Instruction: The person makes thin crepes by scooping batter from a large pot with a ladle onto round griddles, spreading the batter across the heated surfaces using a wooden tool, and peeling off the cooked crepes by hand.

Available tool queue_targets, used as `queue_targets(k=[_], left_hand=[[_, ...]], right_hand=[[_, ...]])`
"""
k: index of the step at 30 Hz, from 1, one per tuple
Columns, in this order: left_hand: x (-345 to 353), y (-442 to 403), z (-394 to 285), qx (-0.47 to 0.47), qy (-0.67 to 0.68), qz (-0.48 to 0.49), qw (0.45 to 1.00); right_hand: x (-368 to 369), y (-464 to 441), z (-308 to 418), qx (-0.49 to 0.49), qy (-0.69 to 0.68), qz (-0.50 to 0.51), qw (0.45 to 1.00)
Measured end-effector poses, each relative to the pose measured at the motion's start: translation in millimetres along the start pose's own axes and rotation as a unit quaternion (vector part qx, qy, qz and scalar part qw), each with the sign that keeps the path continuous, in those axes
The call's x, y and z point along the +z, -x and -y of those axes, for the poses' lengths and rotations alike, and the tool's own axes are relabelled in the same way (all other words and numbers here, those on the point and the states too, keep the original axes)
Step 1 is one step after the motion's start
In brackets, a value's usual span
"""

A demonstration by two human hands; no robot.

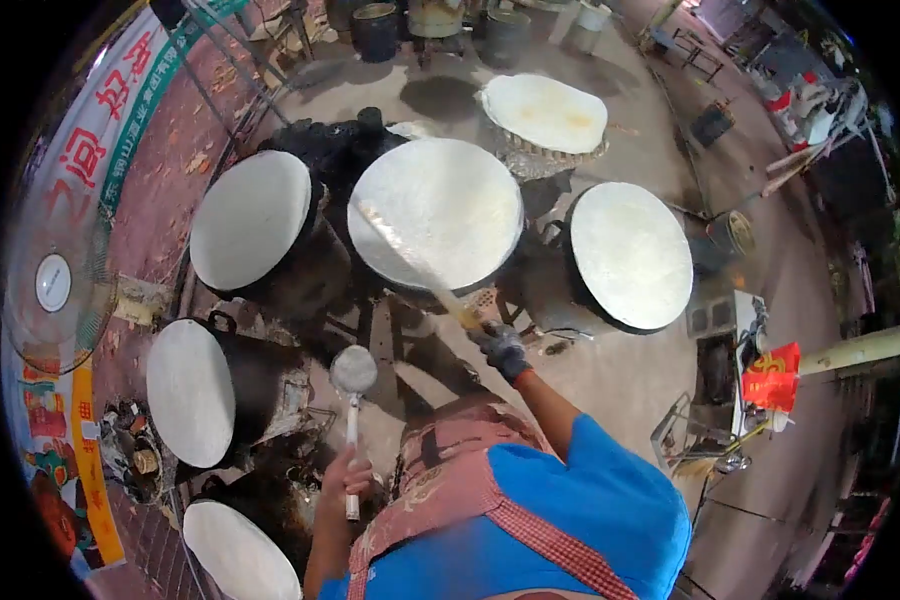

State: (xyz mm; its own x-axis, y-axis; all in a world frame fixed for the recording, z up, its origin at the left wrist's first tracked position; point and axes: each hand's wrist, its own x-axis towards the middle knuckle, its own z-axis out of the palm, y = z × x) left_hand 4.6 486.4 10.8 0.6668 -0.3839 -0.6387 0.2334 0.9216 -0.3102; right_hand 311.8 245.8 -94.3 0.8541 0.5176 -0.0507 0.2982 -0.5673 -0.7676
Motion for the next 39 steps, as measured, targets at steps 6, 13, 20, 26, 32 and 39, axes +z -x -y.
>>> queue_targets(k=[6, 13, 20, 26, 32, 39], left_hand=[[27, -19, 25, 0.026, -0.015, -0.070, 0.997], [137, -159, 71, -0.181, -0.046, -0.038, 0.982], [261, -320, 186, -0.011, -0.356, 0.022, 0.934], [271, -395, 196, 0.026, -0.360, -0.111, 0.926], [268, -378, 176, 0.032, -0.355, -0.098, 0.929], [260, -358, 145, -0.034, -0.295, -0.075, 0.952]], right_hand=[[-18, -1, 7, 0.165, -0.191, 0.046, 0.966], [-177, 103, -80, 0.332, -0.243, -0.107, 0.905], [-238, 182, -172, 0.267, -0.178, -0.272, 0.907], [-234, 166, -137, 0.286, -0.009, -0.175, 0.942], [-253, 164, -146, 0.341, 0.244, -0.097, 0.902], [-208, 149, -123, 0.361, -0.452, -0.097, 0.810]])
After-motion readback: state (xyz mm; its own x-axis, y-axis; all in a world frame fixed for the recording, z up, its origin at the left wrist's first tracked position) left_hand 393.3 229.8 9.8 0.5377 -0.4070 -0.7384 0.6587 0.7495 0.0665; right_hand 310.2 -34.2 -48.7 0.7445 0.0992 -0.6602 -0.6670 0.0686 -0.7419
